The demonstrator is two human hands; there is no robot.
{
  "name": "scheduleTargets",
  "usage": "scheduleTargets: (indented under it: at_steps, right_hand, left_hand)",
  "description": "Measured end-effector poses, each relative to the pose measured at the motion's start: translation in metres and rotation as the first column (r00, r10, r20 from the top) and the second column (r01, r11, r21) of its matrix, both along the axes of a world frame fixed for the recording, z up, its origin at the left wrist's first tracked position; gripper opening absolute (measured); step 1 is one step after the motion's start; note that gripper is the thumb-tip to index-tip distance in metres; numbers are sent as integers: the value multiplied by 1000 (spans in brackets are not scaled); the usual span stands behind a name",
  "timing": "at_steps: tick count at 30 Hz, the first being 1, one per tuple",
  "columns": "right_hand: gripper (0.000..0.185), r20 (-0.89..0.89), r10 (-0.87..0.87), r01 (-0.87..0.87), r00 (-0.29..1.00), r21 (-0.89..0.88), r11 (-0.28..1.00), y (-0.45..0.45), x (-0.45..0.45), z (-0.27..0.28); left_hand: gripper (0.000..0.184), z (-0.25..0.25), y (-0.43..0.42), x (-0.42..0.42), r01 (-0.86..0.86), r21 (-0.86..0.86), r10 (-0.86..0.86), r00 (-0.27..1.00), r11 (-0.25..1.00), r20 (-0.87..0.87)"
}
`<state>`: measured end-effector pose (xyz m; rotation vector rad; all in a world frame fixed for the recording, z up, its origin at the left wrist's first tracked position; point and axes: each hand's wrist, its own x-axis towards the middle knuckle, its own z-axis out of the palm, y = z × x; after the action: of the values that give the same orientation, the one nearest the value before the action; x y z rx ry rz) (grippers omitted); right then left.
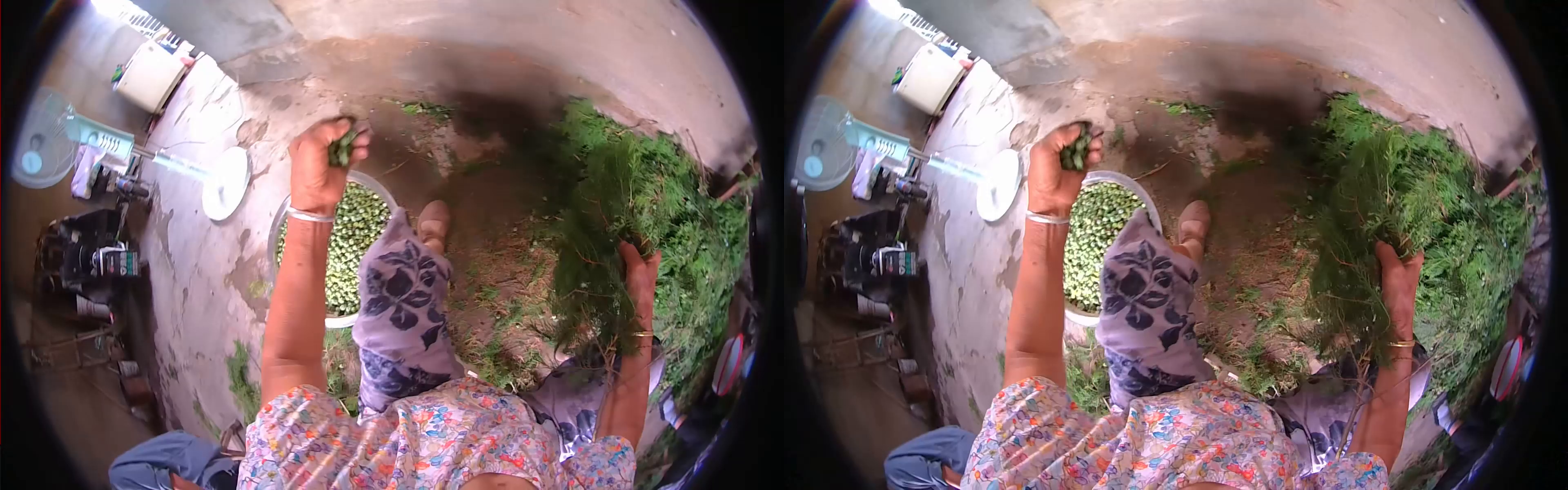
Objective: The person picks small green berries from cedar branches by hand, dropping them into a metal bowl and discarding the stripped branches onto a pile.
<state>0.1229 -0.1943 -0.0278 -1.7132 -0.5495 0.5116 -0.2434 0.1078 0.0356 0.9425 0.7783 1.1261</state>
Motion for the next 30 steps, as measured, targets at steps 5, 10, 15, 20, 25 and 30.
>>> scheduleTargets:
  at_steps: [5, 10, 15, 20, 25, 30]
  right_hand:
    - [13, 84, 66, -55, 994, -131, 990, -8, -12, 4]
    - [9, 105, 21, -12, 994, -79, 997, -14, -61, 40]
    - [6, 76, -16, 20, 997, -52, 998, -42, -105, 80]
    - [19, 381, 21, -50, 924, 66, 997, -90, -129, 98]
    - [9, 384, -24, 13, 923, 32, 999, -130, -158, 168]
    - [10, 423, -227, 151, 877, 205, 967, -171, -160, 185]
  left_hand:
    - [46, -62, 6, -110, -126, -2, 104, 822, 992, -560]
    - [44, -102, 0, -166, -210, 95, 228, 810, 973, -541]
    - [53, -137, 1, -187, -99, 371, 360, 555, 923, -750]
    - [33, -39, -83, -94, -17, 153, 71, 934, 988, -349]
    - [25, 20, -159, -22, 271, 307, -207, 952, 912, -226]
    - [18, 52, -208, 14, 409, 333, -366, 912, 850, -184]
